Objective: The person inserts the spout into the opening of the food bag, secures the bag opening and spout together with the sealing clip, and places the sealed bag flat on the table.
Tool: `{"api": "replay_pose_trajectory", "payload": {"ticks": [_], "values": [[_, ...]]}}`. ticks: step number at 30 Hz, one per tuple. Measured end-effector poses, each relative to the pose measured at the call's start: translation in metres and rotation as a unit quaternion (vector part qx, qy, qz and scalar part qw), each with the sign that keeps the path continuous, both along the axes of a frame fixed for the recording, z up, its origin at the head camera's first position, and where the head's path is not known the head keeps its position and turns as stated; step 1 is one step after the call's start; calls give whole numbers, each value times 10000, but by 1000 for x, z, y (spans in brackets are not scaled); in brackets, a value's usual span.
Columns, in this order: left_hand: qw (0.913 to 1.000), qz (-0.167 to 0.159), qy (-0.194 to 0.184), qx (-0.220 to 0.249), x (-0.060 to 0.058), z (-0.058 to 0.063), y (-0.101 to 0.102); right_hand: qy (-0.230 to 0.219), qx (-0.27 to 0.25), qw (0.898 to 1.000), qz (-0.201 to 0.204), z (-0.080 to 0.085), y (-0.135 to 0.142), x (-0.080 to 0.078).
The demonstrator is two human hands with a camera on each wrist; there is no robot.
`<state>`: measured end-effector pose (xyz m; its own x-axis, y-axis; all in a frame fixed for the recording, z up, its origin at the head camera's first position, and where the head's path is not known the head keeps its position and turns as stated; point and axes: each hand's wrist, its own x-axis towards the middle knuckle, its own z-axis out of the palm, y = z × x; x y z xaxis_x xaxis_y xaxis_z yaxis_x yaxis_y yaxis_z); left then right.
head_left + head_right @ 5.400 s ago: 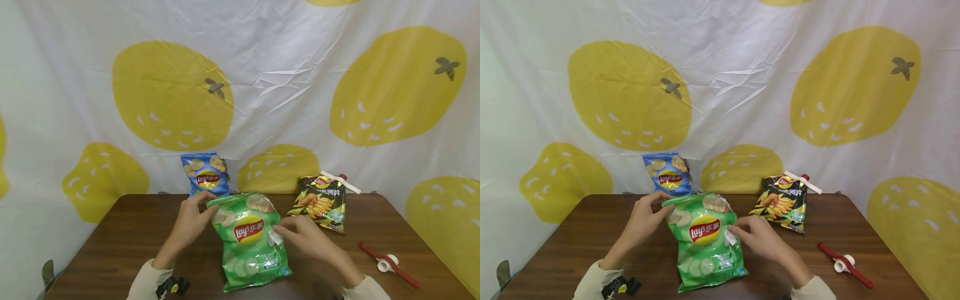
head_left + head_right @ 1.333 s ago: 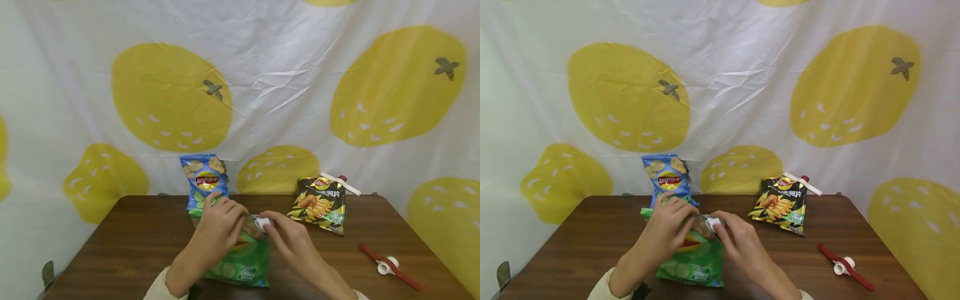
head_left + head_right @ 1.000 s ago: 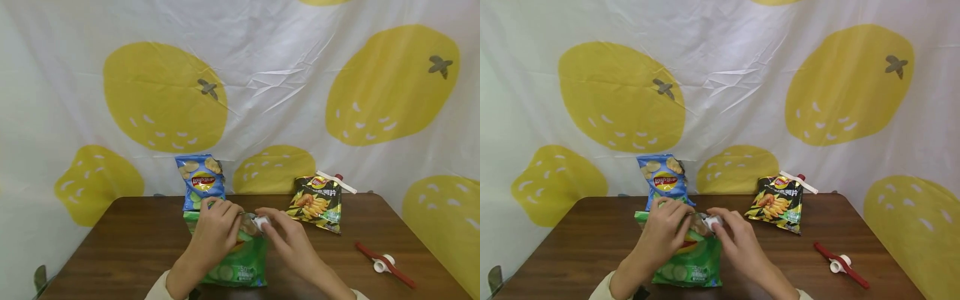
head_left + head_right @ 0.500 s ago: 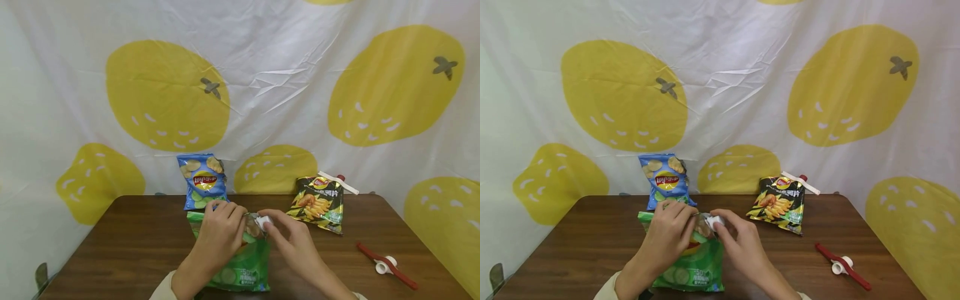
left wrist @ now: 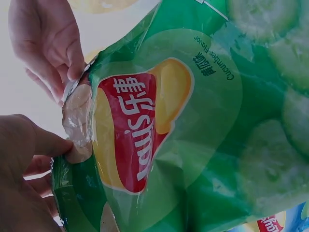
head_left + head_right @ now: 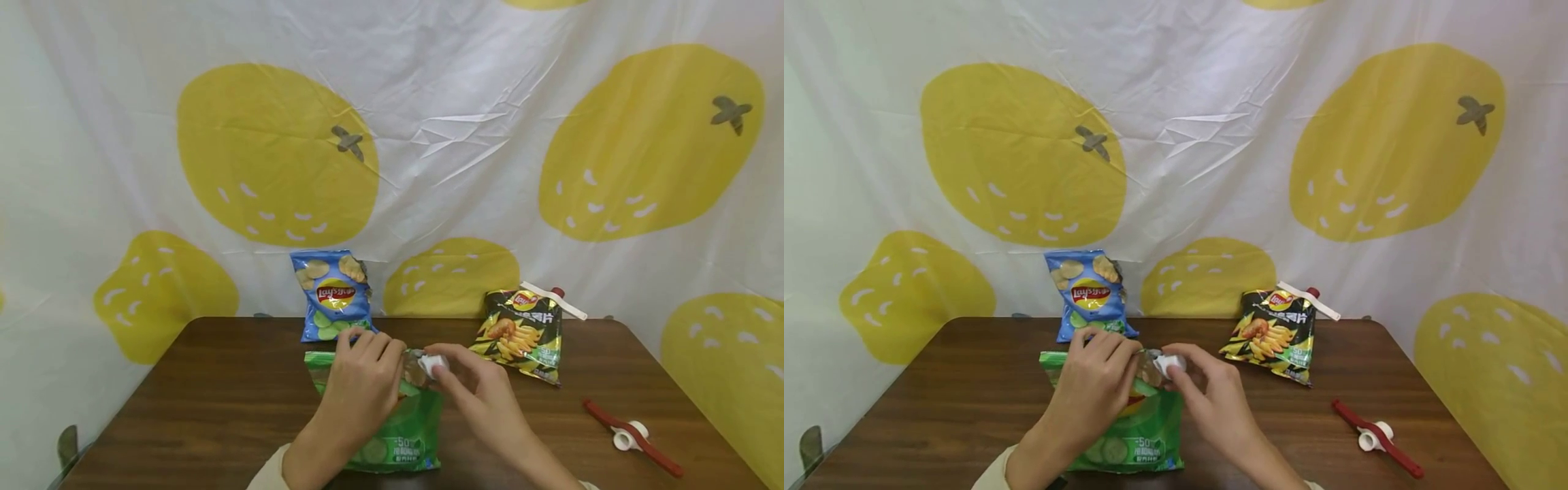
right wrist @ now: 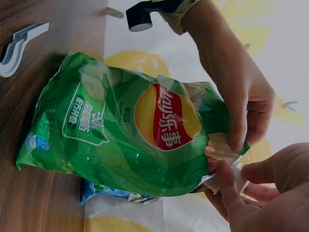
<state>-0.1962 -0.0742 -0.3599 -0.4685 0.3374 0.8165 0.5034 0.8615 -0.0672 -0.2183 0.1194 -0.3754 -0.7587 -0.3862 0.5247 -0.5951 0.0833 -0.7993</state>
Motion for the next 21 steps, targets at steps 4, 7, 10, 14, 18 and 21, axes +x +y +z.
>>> {"api": "replay_pose_trajectory", "payload": {"ticks": [4, 7, 10, 14, 18, 21], "values": [[10000, -24, -53, 43, 2, 0, 1, -26, 67, 10000, -48, 1, -1, 1], [9999, -67, -127, 43, 3, 0, 2, 306, 284, 9987, -281, 0, -2, 2], [9995, -152, -243, 147, 4, 0, 3, 581, 362, 9966, -466, -1, -3, 1], [9982, -274, -338, 413, 3, 1, 2, 396, 234, 9980, -425, -3, -1, 0], [9962, -398, -437, 632, 0, 0, 1, 147, 201, 9994, -260, -3, 1, -1], [9945, -516, -546, 729, -3, -3, 1, 109, 241, 9996, -97, -2, 1, -1]]}}
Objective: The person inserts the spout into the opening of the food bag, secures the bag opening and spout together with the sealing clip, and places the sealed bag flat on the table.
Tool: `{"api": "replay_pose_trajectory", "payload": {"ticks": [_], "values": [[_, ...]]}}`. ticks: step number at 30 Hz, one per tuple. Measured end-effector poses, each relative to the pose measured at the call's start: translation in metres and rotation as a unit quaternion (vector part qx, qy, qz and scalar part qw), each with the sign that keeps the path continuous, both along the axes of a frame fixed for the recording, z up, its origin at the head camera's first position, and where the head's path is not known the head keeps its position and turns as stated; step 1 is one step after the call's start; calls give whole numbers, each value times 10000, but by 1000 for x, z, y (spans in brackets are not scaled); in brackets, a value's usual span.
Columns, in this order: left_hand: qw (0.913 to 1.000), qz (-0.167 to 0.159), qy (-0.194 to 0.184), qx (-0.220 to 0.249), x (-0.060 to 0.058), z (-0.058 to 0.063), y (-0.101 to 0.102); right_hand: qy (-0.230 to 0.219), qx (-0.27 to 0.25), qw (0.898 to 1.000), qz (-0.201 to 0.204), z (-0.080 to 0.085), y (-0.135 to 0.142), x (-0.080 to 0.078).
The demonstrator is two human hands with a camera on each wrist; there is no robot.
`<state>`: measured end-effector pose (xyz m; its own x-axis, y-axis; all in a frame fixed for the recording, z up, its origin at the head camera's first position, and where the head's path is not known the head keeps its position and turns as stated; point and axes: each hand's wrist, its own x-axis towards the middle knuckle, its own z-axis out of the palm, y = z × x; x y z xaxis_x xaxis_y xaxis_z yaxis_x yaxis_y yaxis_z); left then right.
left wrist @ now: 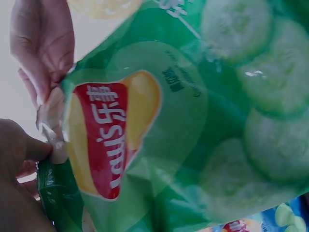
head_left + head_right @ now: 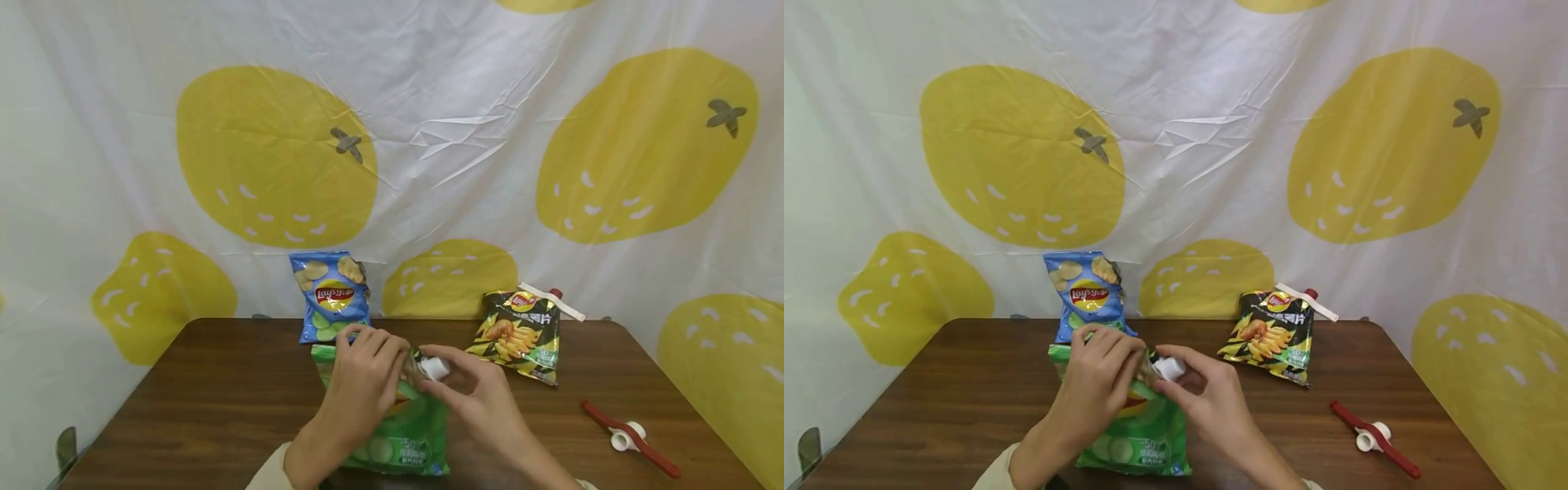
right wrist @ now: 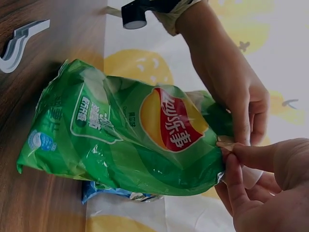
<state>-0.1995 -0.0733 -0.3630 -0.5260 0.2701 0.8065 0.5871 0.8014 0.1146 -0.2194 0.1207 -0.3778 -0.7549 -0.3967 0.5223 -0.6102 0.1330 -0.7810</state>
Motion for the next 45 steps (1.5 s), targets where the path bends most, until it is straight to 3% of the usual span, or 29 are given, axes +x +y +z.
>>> {"api": "replay_pose_trajectory", "payload": {"ticks": [8, 11, 14, 18, 20, 23, 27, 33, 39, 45], "values": [[10000, -94, -18, -27, -6, -13, 2, -117, -57, 9992, 372, -4, -2, -3], [9997, 10, 244, -34, -8, -17, 4, -246, -60, 9991, 354, -6, -2, -3], [9978, 314, 580, -116, -8, -20, 4, -287, -72, 9991, 318, -8, -2, -4], [9916, 681, 1057, -289, -6, -19, 7, -307, -114, 9991, 275, -9, -2, -4], [9895, 697, 1212, -366, -5, -18, 10, -309, -125, 9991, 276, -8, -3, -4], [9931, 445, 989, -452, -2, -17, 13, -354, -144, 9989, 261, -6, -2, -5], [9984, -22, 276, -483, 2, -15, 13, -301, -125, 9992, 245, -4, 1, -8], [9971, -482, -395, -429, 3, -15, 12, -107, 11, 9996, 277, -4, 5, -11], [9966, -678, -355, -291, 0, -20, 14, -254, 222, 9990, 293, -5, 5, -9], [9960, -720, -284, -444, 0, -22, 17, -401, 198, 9984, 357, -6, 6, -10]]}}
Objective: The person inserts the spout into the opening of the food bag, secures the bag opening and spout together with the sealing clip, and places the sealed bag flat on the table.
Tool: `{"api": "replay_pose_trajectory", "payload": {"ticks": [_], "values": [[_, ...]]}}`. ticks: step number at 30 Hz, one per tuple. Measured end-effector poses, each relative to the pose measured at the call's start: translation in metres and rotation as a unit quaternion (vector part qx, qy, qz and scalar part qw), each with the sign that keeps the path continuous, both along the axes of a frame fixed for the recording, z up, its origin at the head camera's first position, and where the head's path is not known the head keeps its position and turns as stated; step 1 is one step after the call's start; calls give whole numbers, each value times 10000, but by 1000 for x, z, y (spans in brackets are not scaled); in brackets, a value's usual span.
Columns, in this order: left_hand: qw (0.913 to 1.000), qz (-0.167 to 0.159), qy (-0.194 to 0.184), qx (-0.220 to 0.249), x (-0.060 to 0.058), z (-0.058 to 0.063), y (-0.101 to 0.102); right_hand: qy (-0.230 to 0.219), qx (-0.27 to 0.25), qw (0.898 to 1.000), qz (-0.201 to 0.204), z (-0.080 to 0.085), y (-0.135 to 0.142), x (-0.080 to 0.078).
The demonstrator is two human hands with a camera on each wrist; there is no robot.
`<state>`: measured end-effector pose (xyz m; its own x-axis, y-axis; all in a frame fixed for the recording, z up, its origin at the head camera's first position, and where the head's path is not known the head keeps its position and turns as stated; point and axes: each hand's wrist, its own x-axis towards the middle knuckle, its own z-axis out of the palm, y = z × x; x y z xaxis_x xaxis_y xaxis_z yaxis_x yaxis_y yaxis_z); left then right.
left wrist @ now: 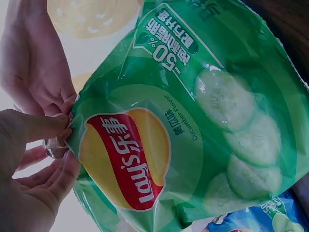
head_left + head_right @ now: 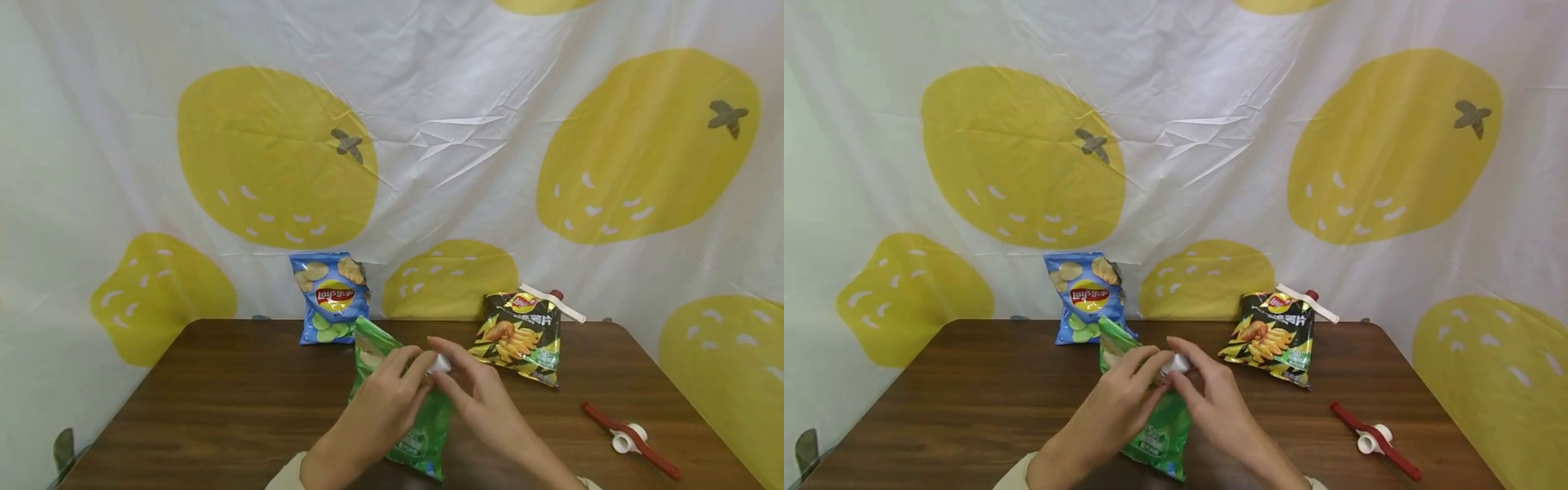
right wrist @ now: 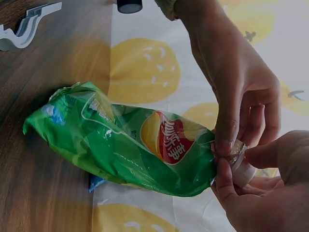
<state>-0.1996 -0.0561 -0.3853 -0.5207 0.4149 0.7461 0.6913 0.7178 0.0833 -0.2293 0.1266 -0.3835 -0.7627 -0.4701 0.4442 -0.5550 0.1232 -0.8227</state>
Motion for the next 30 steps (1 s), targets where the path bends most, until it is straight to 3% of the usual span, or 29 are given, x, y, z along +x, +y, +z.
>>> {"api": "replay_pose_trajectory", "payload": {"ticks": [6, 12, 14, 19, 21, 30], "values": [[10000, -17, 55, -55, 1, 2, 0, -684, -378, 9968, -149, 1, 2, -2], [9982, 470, 108, -361, 0, 14, -11, -505, -432, 9978, 83, 3, 3, -3], [9979, 511, -79, -387, 0, 19, -19, -418, -439, 9978, 272, 4, 3, -3], [9963, 80, -850, -58, 0, 28, -37, -351, -404, 9971, 549, 2, 2, -3], [9949, 25, -1000, 97, 0, 31, -41, -370, -391, 9970, 552, 1, 2, -3], [9979, 282, -555, -153, -2, 30, -38, -252, -614, 9962, 571, -1, -3, -2]]}}
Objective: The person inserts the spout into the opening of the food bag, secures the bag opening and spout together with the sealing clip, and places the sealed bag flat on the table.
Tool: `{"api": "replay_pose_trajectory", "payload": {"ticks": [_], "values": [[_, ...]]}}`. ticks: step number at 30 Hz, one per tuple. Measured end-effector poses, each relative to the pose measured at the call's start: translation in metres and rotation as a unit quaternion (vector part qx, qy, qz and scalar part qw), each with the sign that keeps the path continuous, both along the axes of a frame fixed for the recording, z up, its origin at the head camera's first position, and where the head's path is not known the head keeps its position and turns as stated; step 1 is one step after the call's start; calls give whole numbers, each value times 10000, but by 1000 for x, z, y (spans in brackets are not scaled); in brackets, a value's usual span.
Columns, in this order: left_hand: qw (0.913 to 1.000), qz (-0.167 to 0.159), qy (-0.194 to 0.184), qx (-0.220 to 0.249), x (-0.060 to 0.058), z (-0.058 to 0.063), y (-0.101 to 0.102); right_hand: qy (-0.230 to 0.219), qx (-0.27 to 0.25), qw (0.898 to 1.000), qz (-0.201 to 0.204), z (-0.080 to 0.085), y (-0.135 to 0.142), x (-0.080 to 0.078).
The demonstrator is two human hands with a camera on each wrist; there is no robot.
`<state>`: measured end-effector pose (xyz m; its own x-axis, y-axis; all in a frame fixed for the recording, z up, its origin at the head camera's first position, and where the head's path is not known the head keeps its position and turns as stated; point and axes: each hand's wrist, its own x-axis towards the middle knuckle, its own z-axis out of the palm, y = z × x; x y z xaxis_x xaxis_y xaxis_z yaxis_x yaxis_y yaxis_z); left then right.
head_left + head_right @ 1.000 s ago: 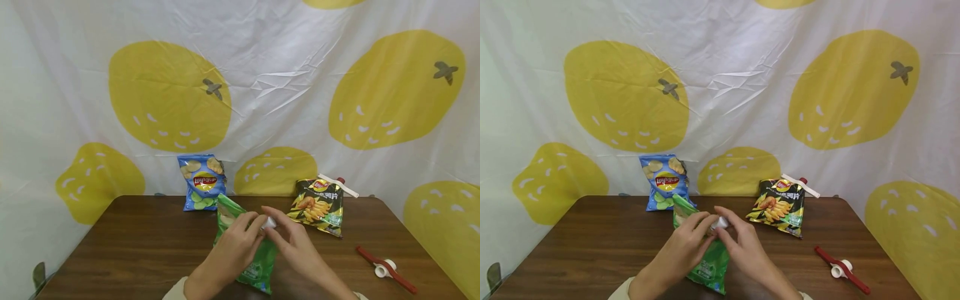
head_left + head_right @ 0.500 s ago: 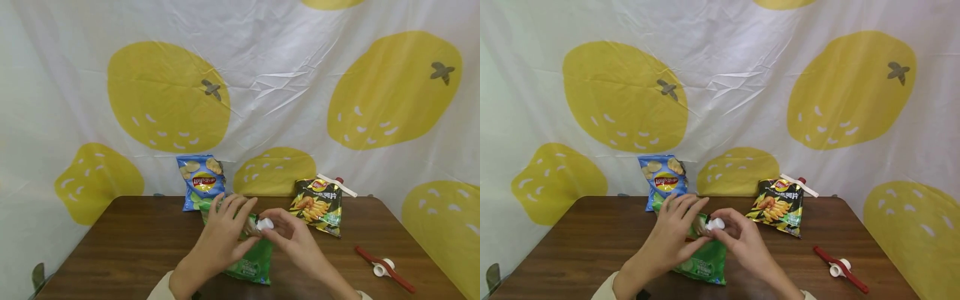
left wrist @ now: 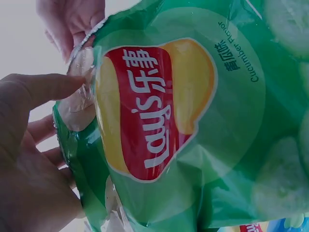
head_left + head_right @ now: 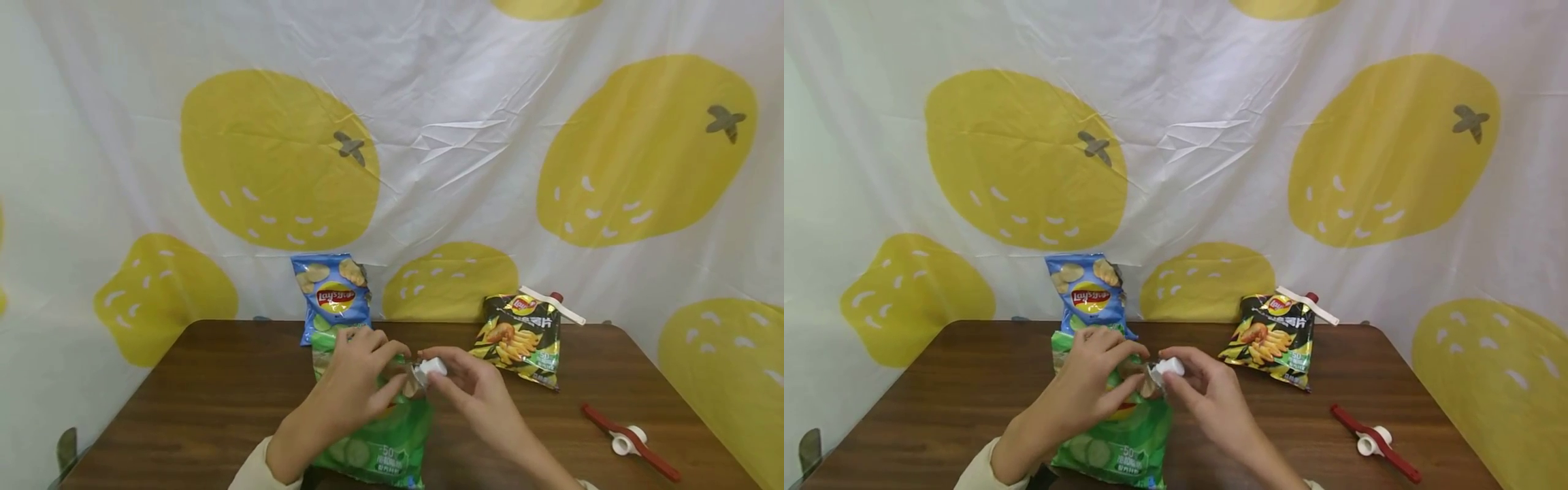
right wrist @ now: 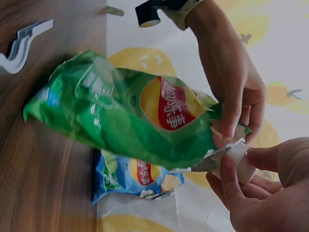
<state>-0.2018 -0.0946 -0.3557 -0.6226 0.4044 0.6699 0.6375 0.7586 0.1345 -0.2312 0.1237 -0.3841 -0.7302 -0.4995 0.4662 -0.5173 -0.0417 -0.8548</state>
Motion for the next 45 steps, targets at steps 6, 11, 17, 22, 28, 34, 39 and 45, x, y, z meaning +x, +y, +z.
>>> {"api": "replay_pose_trajectory", "payload": {"ticks": [6, 11, 17, 22, 28, 34, 39, 45], "values": [[9999, -48, -143, 68, 0, -1, 3, 55, -22, 9997, -248, -2, -3, 3], [9998, -146, -97, 26, 0, -3, 3, -19, 220, 9961, -850, -4, -9, 9], [9995, -71, 224, 196, -2, -7, 5, 176, 556, 9836, -1708, -5, -16, 17], [9973, 210, 686, 162, -3, -10, 9, 7, 359, 9858, -1639, -5, -17, 17], [9950, 351, 937, -8, -4, -12, 14, 359, 410, 9875, -1476, -7, -15, 15], [9952, 305, 922, 119, -3, -12, 15, 973, 670, 9784, -1695, -10, -13, 11], [9956, 241, 804, 417, -2, -10, 15, 1180, 104, 9862, -1153, -12, -14, 10], [9963, 158, 610, 577, -2, -11, 15, 1466, -29, 9851, -899, -12, -13, 11]]}}
